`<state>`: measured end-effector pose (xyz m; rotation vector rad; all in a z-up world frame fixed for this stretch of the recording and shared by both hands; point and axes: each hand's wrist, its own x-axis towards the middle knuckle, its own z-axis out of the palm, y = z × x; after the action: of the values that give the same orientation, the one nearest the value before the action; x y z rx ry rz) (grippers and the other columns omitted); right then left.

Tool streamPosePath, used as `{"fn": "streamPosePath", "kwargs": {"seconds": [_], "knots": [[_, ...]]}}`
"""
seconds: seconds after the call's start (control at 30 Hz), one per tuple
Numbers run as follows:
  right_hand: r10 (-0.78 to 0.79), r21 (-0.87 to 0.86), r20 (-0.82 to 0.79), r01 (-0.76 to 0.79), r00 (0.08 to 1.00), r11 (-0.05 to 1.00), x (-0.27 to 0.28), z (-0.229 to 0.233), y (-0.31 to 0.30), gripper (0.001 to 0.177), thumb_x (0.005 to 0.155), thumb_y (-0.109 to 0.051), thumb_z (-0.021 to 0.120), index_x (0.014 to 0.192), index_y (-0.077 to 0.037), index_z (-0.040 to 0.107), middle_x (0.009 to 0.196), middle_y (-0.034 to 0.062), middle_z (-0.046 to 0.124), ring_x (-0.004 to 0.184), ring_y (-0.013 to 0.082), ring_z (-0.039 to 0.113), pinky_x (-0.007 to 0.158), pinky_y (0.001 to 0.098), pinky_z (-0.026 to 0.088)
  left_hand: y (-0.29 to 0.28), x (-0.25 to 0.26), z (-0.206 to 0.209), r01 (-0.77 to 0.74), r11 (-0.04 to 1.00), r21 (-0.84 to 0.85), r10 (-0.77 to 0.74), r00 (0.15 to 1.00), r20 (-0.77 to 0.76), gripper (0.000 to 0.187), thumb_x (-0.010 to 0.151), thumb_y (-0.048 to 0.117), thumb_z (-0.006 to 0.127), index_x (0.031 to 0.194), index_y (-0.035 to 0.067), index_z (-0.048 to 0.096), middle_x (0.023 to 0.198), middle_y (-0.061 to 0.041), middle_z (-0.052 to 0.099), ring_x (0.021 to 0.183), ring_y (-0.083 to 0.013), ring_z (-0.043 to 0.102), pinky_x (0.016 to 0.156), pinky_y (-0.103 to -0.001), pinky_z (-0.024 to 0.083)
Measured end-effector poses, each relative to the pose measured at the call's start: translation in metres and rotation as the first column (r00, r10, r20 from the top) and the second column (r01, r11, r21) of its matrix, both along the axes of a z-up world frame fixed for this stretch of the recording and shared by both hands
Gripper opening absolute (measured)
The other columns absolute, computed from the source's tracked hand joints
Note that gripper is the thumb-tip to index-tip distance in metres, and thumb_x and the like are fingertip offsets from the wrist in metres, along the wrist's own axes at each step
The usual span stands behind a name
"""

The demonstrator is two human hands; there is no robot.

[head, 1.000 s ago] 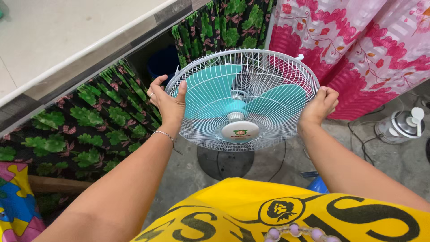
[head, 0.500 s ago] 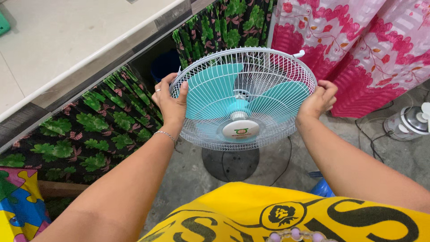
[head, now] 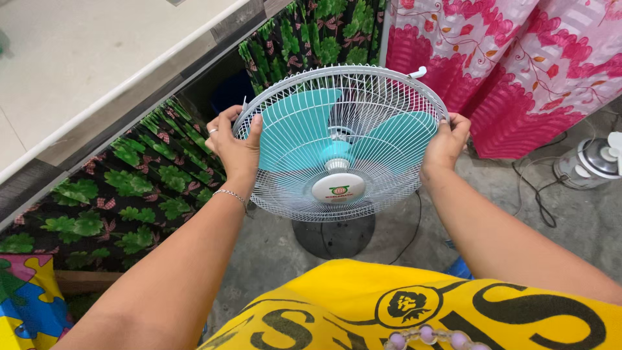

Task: The person assembles a standing fan by attaching the front and rear wire cages to the fan head. They align and secure the cages around the blades, ensuring the fan is fully enclosed.

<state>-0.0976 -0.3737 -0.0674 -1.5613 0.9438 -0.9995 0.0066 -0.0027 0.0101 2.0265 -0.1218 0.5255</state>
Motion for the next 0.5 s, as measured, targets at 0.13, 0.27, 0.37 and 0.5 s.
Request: {"fn": "streamPosePath", "kwargs": {"seconds": [0.13,0.27,0.37,0.5], "knots": [[-0.196,0.026,0.186,0.194,0.963,0.981,0.004,-0.011,0.003,0.018,0.095,-0.015,0.058,0.111,-0.007,0.060,0.119,0.0099,0.058,0.111,0.0215,0.056,0.099,0.0374,0.044,0.000,-0.001,0.001,0.004,1.000,0.014,-0.004,1.000,-0.010,0.053,0.084,0.056,0.080,0.113,0.015,0.065,0.127,-0.009,0.052,0.121,-0.0324,0.037,0.106,-0.050,0.035],[-0.405,0.266,0.039,0.382,0.913,0.885,0.017,-0.023,-0.006,0.027,0.091,-0.020,0.055,0.109,-0.005,0.069,0.117,0.0139,0.069,0.102,0.0255,0.068,0.090,0.0399,0.054,-0.014,0.018,-0.006,-0.101,0.994,0.037,0.100,0.994,0.042,0.061,0.079,0.058,0.086,0.106,0.011,0.059,0.129,-0.015,0.046,0.121,-0.0342,0.036,0.106,-0.051,0.033],[-0.468,0.391,-0.198,0.508,0.861,0.768,0.021,-0.021,-0.005,0.033,0.092,-0.023,0.052,0.113,-0.004,0.069,0.120,0.0156,0.070,0.103,0.0283,0.070,0.088,0.0439,0.055,-0.011,0.025,-0.010,-0.144,0.989,0.040,0.137,0.981,0.135,0.063,0.080,0.058,0.089,0.110,0.012,0.059,0.128,-0.018,0.043,0.126,-0.0351,0.036,0.110,-0.053,0.028],[-0.381,0.657,-0.232,0.432,0.895,0.618,0.018,-0.012,0.008,0.039,0.095,-0.026,0.047,0.123,-0.005,0.063,0.127,0.0178,0.065,0.110,0.0325,0.066,0.091,0.0511,0.052,-0.014,0.019,-0.005,-0.143,0.990,-0.014,0.143,0.975,0.169,0.065,0.078,0.055,0.090,0.115,0.013,0.058,0.132,-0.016,0.042,0.128,-0.0351,0.036,0.112,-0.052,0.027]]}}
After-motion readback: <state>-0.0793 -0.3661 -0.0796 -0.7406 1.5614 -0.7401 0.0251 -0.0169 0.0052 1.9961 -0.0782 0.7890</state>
